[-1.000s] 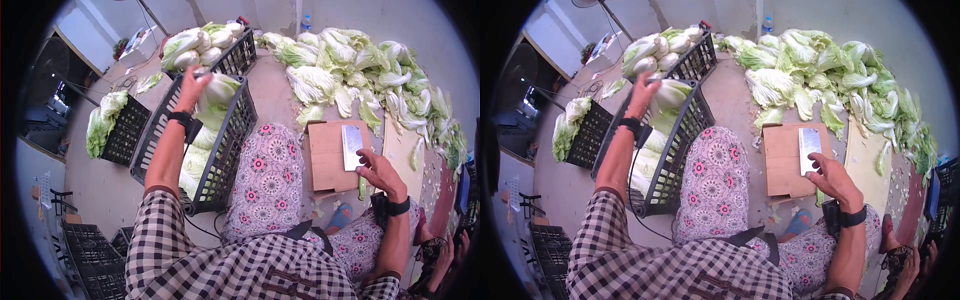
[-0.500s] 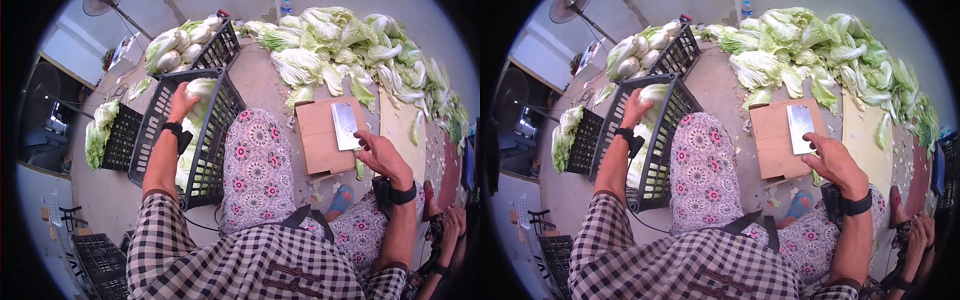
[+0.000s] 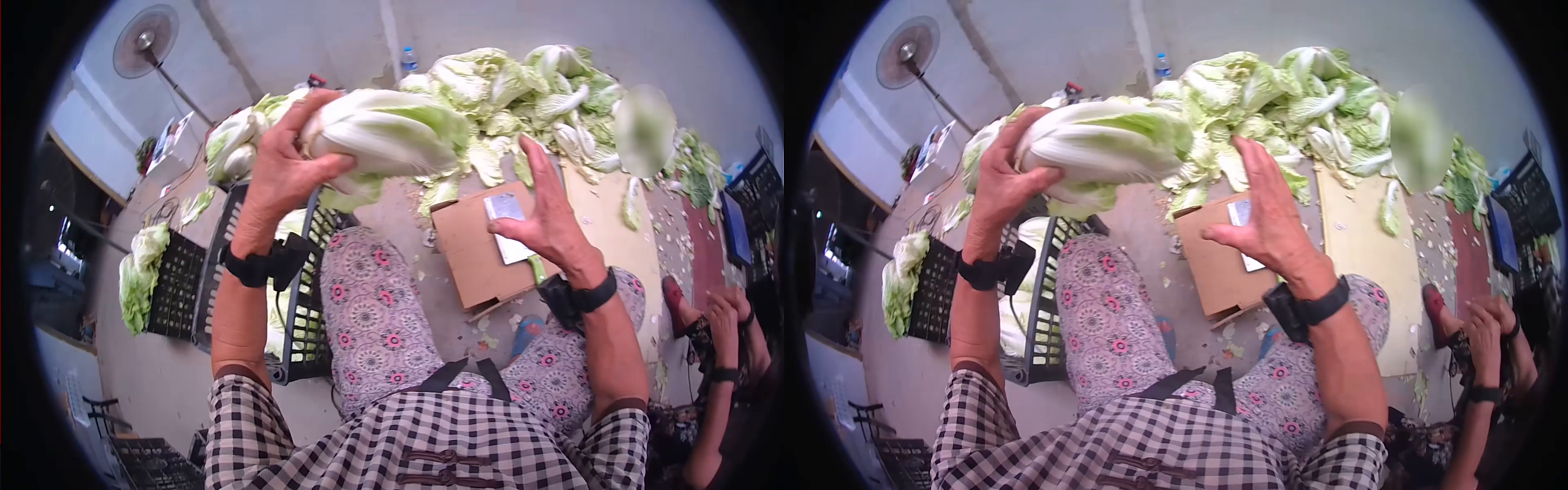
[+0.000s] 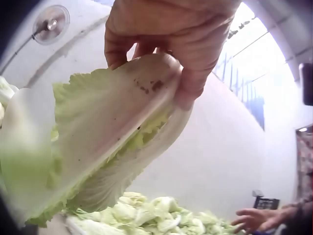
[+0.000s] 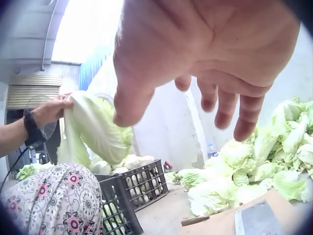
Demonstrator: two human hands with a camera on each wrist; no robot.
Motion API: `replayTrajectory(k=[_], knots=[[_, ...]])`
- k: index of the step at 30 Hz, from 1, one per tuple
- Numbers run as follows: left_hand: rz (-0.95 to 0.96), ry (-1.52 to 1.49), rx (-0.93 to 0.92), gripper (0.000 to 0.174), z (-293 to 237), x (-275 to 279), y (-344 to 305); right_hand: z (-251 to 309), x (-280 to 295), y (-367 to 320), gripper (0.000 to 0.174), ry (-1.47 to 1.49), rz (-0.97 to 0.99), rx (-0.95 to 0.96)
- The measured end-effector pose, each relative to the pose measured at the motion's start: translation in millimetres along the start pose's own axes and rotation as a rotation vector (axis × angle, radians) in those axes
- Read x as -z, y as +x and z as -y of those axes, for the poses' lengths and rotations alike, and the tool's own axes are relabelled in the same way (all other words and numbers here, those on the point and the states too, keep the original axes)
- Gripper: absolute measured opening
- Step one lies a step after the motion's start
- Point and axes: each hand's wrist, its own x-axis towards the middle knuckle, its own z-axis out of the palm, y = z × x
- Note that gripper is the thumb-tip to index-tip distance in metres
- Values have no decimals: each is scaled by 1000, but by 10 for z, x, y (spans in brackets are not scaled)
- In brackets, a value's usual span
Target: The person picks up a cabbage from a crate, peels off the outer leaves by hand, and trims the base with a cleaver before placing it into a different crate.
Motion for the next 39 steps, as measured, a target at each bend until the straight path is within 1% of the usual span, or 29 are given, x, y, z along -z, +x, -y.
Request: replayTrajectory(k=[1, 2, 3, 5, 6, 8, 9, 10, 11, 12, 13, 14, 15, 16, 17, 18, 19, 21, 22, 24, 28, 30, 33, 34, 36, 37, 39], knots=[[70, -56, -19, 62, -167, -256, 22, 19, 12, 7, 112, -68, -63, 43], [148, -29, -84, 61, -362, -475, 64, 120, 41, 48, 108, -120, -137, 101], [225, -97, -94, 61, -431, -706, 86, 194, 88, 51, 104, -172, -205, 157], [249, -117, -185, 69, -484, -1005, 146, 120, 202, -40, 94, 195, -169, -100], [264, -236, -138, 73, -494, -1080, 140, 101, 247, -86, 89, 380, -159, -219], [297, -458, -51, 81, -493, -1129, 156, 149, 299, -107, 80, 421, -227, -280], [276, -445, -46, 84, -469, -1128, 139, 181, 286, -117, 75, 446, -263, -314], [256, -435, -39, 87, -435, -1114, 98, 181, 262, -138, 67, 550, -250, -358], [244, -440, -47, 90, -411, -1139, 102, 203, 217, -120, 63, 609, -244, -365], [174, -421, 8, 91, -417, -1181, 80, 207, 204, -131, 59, 634, -258, -381], [114, -419, 63, 92, -426, -1210, 25, 174, 190, -158, 54, 652, -217, -407], [95, -424, 58, 94, -414, -1256, 3, 177, 202, -161, 56, 681, -229, -337], [134, -532, 30, 98, -280, -1292, -4, 229, 257, -182, 60, 664, -250, -374], [163, -620, 33, 101, -309, -1355, -22, 185, 235, -201, 65, 700, -228, -430], [238, -592, 41, 107, -418, -1382, 0, 154, 231, -220, 69, 747, -200, -414], [256, -532, 137, 108, -406, -1396, -69, 138, 229, -232, 73, 816, -158, -391], [454, -520, 275, 107, -93, -1314, -105, 128, 238, -253, 74, 855, -126, -359], [372, -571, 264, 105, -65, -1377, -226, 114, 214, -271, 78, 964, -42, -296], [373, -625, 266, 105, -36, -1390, -203, 87, 206, -255, 79, 928, -24, -284], [379, -740, 258, 105, -29, -1505, -179, 46, 193, -279, 79, 903, -29, -297], [374, -792, 330, 100, 90, -1563, -158, 19, 119, -289, 78, 856, -112, -333], [356, -762, 400, 97, 149, -1551, -176, 1, 116, -280, 78, 785, -139, -412], [424, -861, 398, 94, 184, -1695, -172, -89, 24, -228, 80, 667, -191, -587], [391, -848, 409, 92, 197, -1767, -158, -129, -12, -209, 81, 624, -210, -652], [310, -801, 437, 88, 247, -1862, -151, -211, -112, -227, 83, 659, -282, -657], [273, -806, 430, 86, 225, -1891, -125, -203, -146, -182, 84, 684, -315, -652], [195, -808, 409, 82, 143, -1948, -63, -131, -103, -171, 82, 770, -271, -581]])
